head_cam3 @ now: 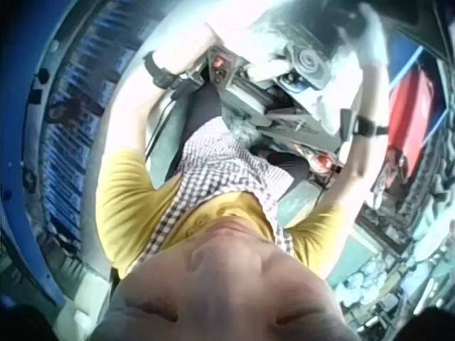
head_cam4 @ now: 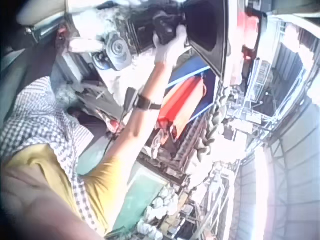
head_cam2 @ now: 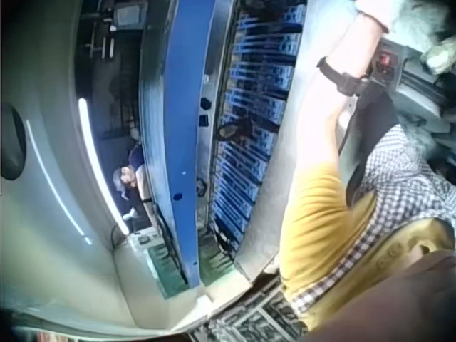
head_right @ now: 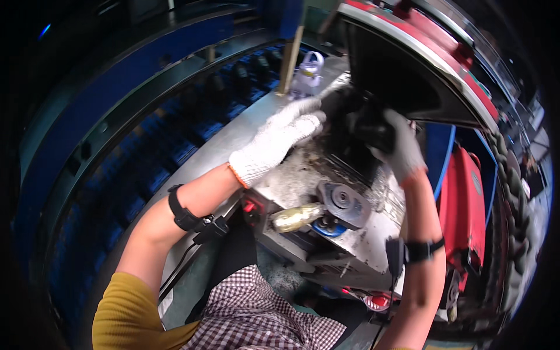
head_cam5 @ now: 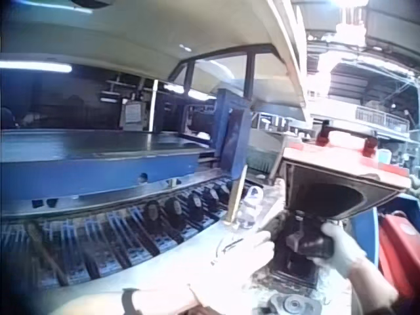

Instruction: Operating a heat-press machine to bond shoe components in a factory.

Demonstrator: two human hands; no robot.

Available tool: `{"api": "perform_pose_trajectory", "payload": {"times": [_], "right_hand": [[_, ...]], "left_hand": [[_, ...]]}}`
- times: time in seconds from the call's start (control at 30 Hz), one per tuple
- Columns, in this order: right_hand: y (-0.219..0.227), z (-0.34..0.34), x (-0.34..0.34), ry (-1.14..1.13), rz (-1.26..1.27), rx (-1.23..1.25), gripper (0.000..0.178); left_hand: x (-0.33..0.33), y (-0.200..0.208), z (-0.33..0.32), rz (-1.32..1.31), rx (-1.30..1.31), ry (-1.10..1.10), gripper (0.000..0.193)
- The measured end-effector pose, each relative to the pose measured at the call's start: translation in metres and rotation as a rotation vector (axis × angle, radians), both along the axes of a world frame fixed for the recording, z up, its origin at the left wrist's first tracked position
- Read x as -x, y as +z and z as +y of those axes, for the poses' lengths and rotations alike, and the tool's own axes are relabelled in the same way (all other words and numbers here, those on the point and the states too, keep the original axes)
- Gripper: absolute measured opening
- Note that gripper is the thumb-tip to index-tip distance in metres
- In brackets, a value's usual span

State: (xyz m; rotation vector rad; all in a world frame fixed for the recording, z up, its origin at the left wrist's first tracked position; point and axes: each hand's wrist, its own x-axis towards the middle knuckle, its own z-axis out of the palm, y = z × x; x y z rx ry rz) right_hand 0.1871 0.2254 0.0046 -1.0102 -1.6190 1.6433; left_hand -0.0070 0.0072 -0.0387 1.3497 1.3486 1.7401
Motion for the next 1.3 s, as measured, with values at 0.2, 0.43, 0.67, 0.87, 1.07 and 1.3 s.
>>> {"api": "perform_pose_trajectory", "payload": {"times": [0.2,0.43,0.67,0.87,1.07,1.3], "right_hand": [[-0.012,-0.101,-0.01,0.389,0.367,0.027,0.044],[0.004,-0.174,-0.002,0.462,0.001,-0.823,0.087],[-0.015,-0.151,-0.103,-0.135,0.149,-0.901,0.077],[-0.031,-0.142,-0.114,-0.271,0.125,-0.754,0.062],[-0.066,-0.136,-0.109,-0.068,0.152,-0.738,0.059],[-0.073,-0.124,-0.137,-0.169,-0.454,-1.358,0.035]], "left_hand": [[-0.022,-0.032,0.0,-0.903,-0.146,-0.527,0.057],[0.036,-0.018,-0.095,-1.33,-0.176,-0.155,0.054],[0.254,-0.139,-0.113,-0.82,0.162,0.681,0.024],[0.361,-0.201,-0.135,-0.07,0.489,1.077,0.067],[0.332,-0.214,-0.163,-0.048,0.698,1.206,0.097],[0.271,-0.163,-0.341,0.863,0.855,1.959,0.083]]}}
